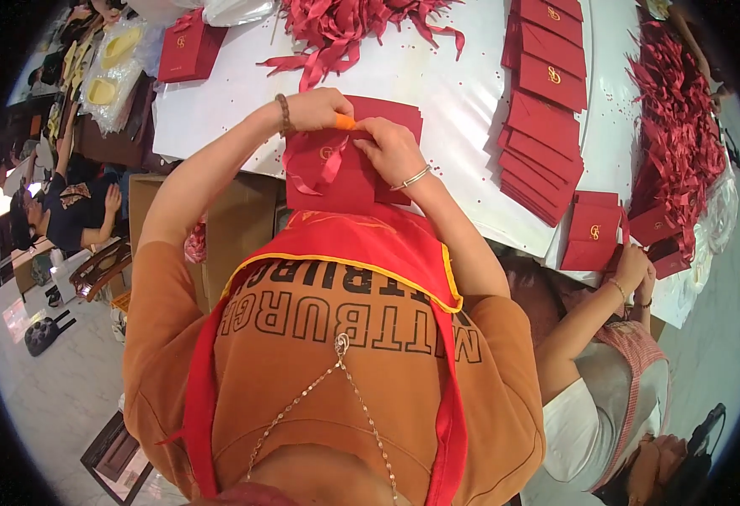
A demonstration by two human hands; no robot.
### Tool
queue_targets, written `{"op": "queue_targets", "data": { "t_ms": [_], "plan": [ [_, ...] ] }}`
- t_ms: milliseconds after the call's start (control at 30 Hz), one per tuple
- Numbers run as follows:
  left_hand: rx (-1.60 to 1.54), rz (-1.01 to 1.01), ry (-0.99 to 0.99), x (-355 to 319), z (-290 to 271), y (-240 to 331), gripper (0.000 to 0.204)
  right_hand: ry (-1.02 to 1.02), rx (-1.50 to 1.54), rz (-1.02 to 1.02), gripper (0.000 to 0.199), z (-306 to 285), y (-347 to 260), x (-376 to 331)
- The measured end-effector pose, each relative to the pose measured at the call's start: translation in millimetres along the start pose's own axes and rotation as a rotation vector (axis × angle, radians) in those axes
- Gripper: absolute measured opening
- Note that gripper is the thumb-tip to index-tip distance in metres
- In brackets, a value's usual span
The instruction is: Tying red ribbons onto red gift bags or envelopes for packaging.
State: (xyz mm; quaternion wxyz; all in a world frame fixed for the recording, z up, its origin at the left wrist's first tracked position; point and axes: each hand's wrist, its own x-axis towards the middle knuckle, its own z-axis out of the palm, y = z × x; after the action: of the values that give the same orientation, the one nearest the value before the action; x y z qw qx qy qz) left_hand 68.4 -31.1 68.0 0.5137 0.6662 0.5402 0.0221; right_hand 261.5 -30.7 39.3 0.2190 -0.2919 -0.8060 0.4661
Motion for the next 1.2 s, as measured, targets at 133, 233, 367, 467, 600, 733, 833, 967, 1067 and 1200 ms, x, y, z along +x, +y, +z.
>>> {"op": "queue_targets", "data": {
  "t_ms": [133, 233, 367, 467, 600, 733, 833, 967, 1067, 1200],
  "plan": [
    [0.052, 0.024, 0.154, 0, 10, -3, 0.025, 0.029, -0.023, -0.011, 0.021, 0, 2, -1],
    [0.009, 0.134, 0.217, -2, 15, -6, 0.023, 0.021, 0.052, 0.067, 0.021, 0, 1, -2],
    [-0.245, -0.081, -0.136, -6, -6, 0, 0.019, -0.025, 0.064, 0.122, 0.02, -1, -2, 1],
    [-0.309, -0.044, -0.014, 1, 6, -17, 0.018, -0.029, 0.048, 0.058, 0.021, 1, 0, 3],
    [-0.311, -0.028, 0.153, 8, 15, -24, 0.016, -0.01, 0.043, 0.045, 0.019, 0, 2, 3],
    [-0.532, -0.188, 0.416, 10, 5, -31, 0.016, 0.0, 0.069, 0.005, 0.018, -1, -6, 3],
    [-0.475, -0.205, 0.494, 7, 4, -36, 0.028, -0.015, 0.027, 0.041, 0.018, 2, 0, 3],
    [-0.413, -0.398, 0.326, 4, -1, -36, 0.053, 0.07, -0.123, -0.079, 0.019, 1, 3, 0],
    [-0.362, -0.437, 0.131, 3, -5, -29, 0.063, 0.128, -0.148, -0.128, 0.02, 3, 4, -2],
    [-0.188, -0.42, 0.26, -2, -5, -25, 0.068, 0.135, 0.104, -0.074, 0.021, 7, 5, -4]
  ]
}}
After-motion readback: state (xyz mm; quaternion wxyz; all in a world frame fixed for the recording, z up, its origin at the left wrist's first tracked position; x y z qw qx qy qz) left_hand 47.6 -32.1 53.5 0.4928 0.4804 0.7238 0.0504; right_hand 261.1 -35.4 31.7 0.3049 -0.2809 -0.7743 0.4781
